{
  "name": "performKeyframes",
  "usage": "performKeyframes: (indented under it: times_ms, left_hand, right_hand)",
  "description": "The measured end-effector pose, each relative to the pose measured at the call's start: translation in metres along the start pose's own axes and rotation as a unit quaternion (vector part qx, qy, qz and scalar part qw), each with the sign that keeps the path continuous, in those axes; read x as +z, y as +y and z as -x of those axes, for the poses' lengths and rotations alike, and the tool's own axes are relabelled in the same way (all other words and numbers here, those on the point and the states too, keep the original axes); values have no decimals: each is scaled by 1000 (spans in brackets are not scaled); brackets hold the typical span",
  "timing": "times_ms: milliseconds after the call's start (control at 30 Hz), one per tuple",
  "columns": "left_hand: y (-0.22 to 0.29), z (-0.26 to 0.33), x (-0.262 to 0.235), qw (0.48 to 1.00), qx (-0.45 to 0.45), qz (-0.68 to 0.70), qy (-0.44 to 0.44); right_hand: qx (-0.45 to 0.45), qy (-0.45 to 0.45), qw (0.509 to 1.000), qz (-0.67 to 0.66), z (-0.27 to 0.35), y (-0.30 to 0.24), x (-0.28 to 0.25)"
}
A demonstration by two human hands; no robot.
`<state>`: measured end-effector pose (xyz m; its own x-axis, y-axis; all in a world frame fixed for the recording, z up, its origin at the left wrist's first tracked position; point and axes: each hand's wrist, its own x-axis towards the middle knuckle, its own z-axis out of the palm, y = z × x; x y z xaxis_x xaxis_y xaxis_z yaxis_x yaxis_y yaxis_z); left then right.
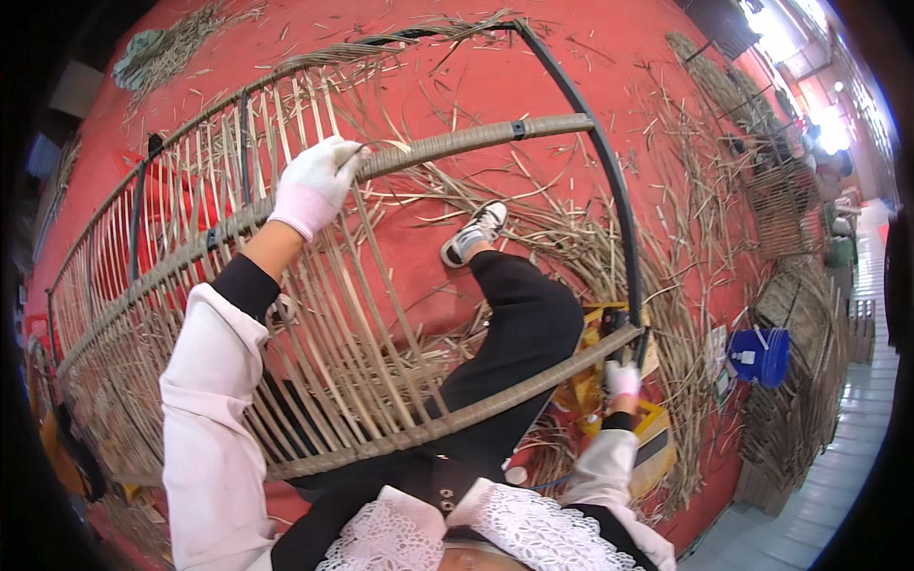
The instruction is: The person weaves thin natural fibers around the vertical ribs of a large basket frame. They repeatedly thread the fiber through the ribs and secure it with a handheld stapler, working along the upper edge of the basket.
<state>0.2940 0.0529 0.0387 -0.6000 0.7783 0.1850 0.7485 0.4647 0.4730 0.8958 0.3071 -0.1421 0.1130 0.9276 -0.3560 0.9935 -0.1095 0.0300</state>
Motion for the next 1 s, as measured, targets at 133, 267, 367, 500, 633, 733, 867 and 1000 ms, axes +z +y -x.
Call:
performKeyframes:
  times_ms: [133,267,367,500,633,733,867,1000]
  left_hand:
    - [7,4,0,1000,-4,-28,8]
    - [4,-7,-7,998,-24,-47,-46]
    - [-5,-10,-5,998,24,-5,-52]
    - [-11,-8,-2,998,19,20,-60]
    - [-7,-3,-5,999,10,32,-34]
    - [-3,-3,-9,998,-18,18,-65]
    - [-7,-6,-10,996,-33,4,-88]
    - [-12,-4,-4,998,-10,-1,-65]
  right_hand:
    - [-137,164,970,-114,-48,21,71]
    - [-65,50,955,-285,-31,12,-62]
    - [-199,-20,881,-429,47,-11,-197]
    - [-275,-155,805,-503,159,-137,-289]
    - [-358,-325,788,-382,218,-305,-278]
    - [-466,-376,762,-248,246,-387,-261]
    - [-495,-327,790,-152,272,-430,-255]
    - [-498,-304,806,-98,272,-442,-254]
